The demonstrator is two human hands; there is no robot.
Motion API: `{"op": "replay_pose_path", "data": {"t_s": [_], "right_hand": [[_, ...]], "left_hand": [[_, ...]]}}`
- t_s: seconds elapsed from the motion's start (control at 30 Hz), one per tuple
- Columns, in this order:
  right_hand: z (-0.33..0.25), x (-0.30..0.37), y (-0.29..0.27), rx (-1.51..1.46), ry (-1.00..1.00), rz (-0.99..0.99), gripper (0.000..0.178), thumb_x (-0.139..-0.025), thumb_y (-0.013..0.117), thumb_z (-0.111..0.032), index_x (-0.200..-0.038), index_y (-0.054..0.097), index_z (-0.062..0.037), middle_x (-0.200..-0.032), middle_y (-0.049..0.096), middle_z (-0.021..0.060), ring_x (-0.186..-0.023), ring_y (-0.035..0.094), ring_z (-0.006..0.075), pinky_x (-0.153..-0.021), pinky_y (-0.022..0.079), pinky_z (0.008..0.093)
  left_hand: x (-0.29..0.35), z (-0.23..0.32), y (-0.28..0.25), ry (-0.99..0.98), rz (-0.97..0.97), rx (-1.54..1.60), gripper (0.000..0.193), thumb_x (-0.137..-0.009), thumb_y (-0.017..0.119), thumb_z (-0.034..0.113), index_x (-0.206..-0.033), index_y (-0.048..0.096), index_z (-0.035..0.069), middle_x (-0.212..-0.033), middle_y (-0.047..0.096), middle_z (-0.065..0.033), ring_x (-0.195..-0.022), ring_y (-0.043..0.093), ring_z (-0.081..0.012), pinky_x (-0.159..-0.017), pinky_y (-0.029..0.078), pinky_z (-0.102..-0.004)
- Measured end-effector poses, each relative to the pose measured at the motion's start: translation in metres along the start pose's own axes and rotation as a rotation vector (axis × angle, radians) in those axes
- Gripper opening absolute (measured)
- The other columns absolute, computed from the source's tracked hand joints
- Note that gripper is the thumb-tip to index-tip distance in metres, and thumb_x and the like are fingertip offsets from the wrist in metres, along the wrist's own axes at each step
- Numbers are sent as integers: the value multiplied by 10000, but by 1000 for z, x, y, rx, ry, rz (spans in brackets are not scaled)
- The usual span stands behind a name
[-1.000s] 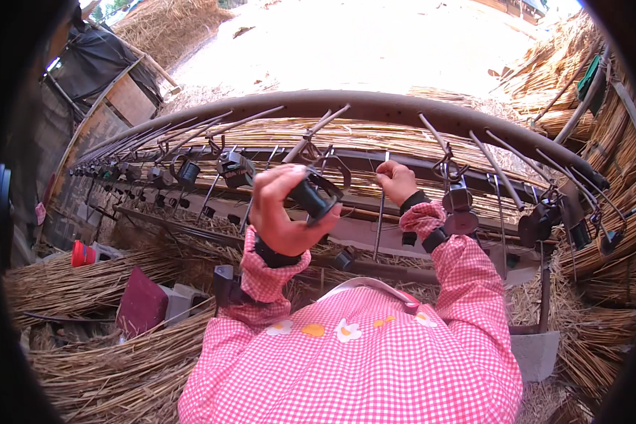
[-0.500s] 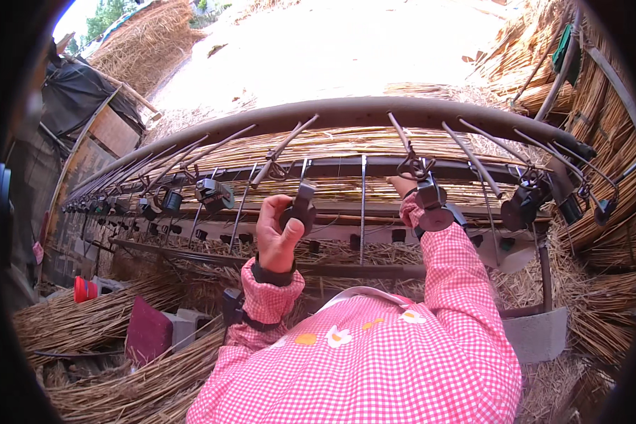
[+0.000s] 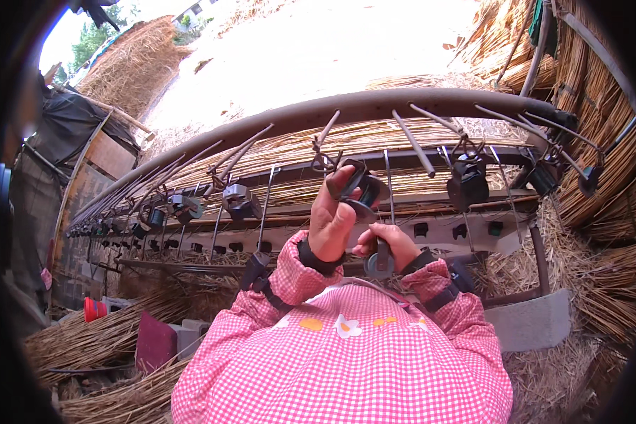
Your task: Threading and placing spools onto a machine for weaving straw or reed mats.
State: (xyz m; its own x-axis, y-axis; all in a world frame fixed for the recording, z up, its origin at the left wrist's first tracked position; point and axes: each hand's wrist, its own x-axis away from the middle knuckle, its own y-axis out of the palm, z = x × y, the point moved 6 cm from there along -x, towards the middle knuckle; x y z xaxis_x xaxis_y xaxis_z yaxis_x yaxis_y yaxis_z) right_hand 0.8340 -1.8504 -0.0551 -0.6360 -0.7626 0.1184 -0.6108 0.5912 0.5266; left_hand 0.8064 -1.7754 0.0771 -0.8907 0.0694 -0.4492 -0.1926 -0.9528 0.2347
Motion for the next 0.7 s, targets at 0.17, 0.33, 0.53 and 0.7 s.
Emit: {"op": "replay_pose_path", "data": {"t_s": [0.17, 0.33, 0.53, 0.7], "right_hand": [[2, 27, 11, -606, 260, -298, 492, -891, 318, -393, -895, 556, 38, -543, 502, 90, -603, 572, 264, -594, 483, 371], [4, 30, 2, -597, 414, -364, 451, -837, 434, -422, -1150, 462, -100, -926, 531, 149, -829, 588, 325, -522, 532, 363], [-47, 28, 32, -660, 362, -489, 455, -826, 425, -412, -1073, 514, -40, -1123, 493, 180, -1028, 492, 317, -856, 418, 441], [-85, 54, 121, -651, 384, -1086, 321, -832, 382, -232, -895, 566, 24, -1138, 485, 220, -1058, 464, 302, -926, 334, 379]], "left_hand": [[-13, -7, 20, -70, 106, 607, 657, -799, 386, 573, -1180, 358, 39, -975, 519, -124, -862, 545, -224, -746, 452, -341], [-27, -2, 51, -405, 65, 486, 563, -846, 340, 517, -1055, 467, 10, -817, 581, -100, -640, 575, -194, -591, 471, -277], [43, 50, 31, -25, 127, -1103, 422, -795, 512, 426, -813, 594, 12, -664, 563, -100, -557, 547, -169, -493, 406, -245], [83, 80, 3, 178, 749, -1035, 348, -770, 567, 288, -612, 508, -16, -543, 432, -36, -428, 373, -79, -395, 291, -222]]}}
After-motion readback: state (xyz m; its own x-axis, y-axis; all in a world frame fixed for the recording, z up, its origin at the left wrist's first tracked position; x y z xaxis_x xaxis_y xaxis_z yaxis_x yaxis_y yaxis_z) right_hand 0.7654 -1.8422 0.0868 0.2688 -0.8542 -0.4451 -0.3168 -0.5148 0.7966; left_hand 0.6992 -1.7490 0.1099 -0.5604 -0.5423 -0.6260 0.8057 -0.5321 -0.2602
